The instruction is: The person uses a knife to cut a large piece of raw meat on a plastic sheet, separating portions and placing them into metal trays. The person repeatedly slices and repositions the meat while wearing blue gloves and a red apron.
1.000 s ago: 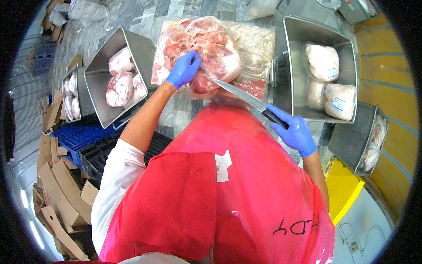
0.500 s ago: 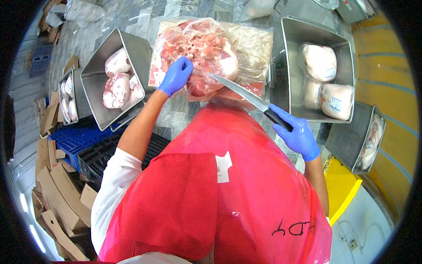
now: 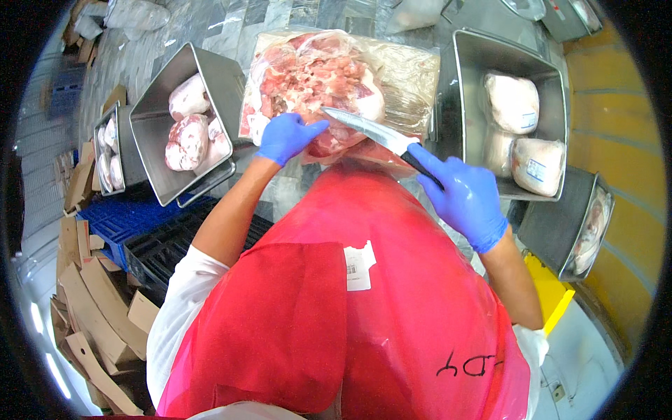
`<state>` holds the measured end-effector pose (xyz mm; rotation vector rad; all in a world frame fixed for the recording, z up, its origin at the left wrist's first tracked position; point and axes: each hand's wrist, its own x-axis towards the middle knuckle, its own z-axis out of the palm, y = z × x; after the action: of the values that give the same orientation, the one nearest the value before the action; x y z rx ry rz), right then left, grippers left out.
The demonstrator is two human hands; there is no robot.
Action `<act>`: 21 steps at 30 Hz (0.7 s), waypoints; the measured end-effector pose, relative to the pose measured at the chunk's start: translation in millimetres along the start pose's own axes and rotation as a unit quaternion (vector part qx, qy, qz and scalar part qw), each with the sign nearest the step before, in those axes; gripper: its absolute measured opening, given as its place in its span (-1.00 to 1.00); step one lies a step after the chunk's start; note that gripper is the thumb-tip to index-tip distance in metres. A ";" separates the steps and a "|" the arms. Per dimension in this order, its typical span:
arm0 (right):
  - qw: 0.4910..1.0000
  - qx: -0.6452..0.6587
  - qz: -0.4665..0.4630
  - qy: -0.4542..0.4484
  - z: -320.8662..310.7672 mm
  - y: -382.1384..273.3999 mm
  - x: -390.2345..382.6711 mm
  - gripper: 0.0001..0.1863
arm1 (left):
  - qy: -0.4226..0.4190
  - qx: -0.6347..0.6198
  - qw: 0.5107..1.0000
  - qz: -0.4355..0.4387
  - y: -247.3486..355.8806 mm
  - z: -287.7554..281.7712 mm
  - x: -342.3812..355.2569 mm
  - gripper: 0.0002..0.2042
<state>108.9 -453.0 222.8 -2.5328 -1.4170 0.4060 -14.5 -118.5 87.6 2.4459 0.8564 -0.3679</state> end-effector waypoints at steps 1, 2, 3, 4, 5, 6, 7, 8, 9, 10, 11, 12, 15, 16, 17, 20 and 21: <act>0.999 -0.033 -0.012 -0.016 -13.5 -10.9 13.0 -0.47 | -0.008 0.009 1.000 0.018 -0.3 8.2 3.3 -0.38; 0.997 -0.065 -0.024 -0.029 -27.7 -21.3 25.0 -0.49 | 0.018 -0.027 0.999 0.027 1.9 14.4 4.2 -0.51; 0.994 -0.097 -0.036 -0.042 -40.3 -31.7 36.9 -0.51 | 0.019 -0.066 0.997 0.028 -1.8 17.8 5.3 -0.54; 0.989 -0.122 -0.075 -0.047 -49.7 -40.2 48.9 -0.56 | 0.019 -0.107 0.994 0.027 -6.5 23.3 5.8 -0.57; 0.984 -0.143 -0.094 -0.047 -52.5 -47.3 56.7 -0.57 | 0.019 -0.149 0.988 0.029 -9.8 29.5 6.6 -0.59; 0.979 -0.164 -0.115 -0.047 -54.6 -54.0 64.1 -0.57 | 0.026 -0.179 0.983 0.025 -14.1 35.2 6.3 -0.61; 0.972 -0.184 -0.136 -0.050 -55.7 -58.5 70.3 -0.58 | 0.033 -0.211 0.977 0.018 -16.9 39.3 3.6 -0.63; 0.977 -0.167 -0.121 -0.061 -48.1 -60.1 74.0 -0.51 | 0.039 -0.242 0.969 0.012 -19.3 43.1 1.8 -0.64; 0.980 -0.160 -0.095 -0.074 -43.7 -61.2 73.5 -0.55 | 0.046 -0.248 0.968 0.016 -21.0 46.6 1.3 -0.65; 0.981 -0.153 -0.074 -0.092 -38.9 -60.6 71.0 -0.59 | 0.052 -0.257 0.965 0.016 -20.6 47.9 -2.0 -0.65; 0.982 -0.144 -0.052 -0.108 -32.6 -58.5 67.1 -0.63 | 0.059 -0.263 0.963 0.014 -22.2 49.7 -5.7 -0.66; 0.984 -0.132 -0.022 -0.117 -23.8 -48.8 59.8 -0.58 | 0.057 -0.286 0.956 0.015 -24.0 54.7 -6.1 -0.66; 0.995 -0.084 0.031 -0.050 30.2 -26.6 21.6 -0.50 | 0.045 -0.334 0.941 0.027 -26.6 64.0 -2.1 -0.68; 0.998 -0.064 0.017 -0.010 46.6 -20.5 13.0 -0.42 | 0.042 -0.335 0.941 0.028 -26.4 62.8 -2.4 -0.68; 0.998 -0.058 0.024 0.004 62.1 -17.6 5.9 -0.42 | 0.038 -0.333 0.941 0.032 -25.8 61.2 -2.3 -0.69; 0.997 -0.033 0.050 0.048 91.4 -20.7 -5.2 -0.40 | 0.003 -0.363 0.931 0.027 -32.0 54.1 -1.2 -0.68; 0.997 -0.025 0.049 0.052 92.0 -20.8 -6.1 -0.40 | -0.003 -0.370 0.929 0.023 -33.0 52.8 -0.8 -0.67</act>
<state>58.2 -443.0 143.6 -2.6282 -1.2865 0.2536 -40.6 -126.2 31.6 1.7514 0.7543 -0.0128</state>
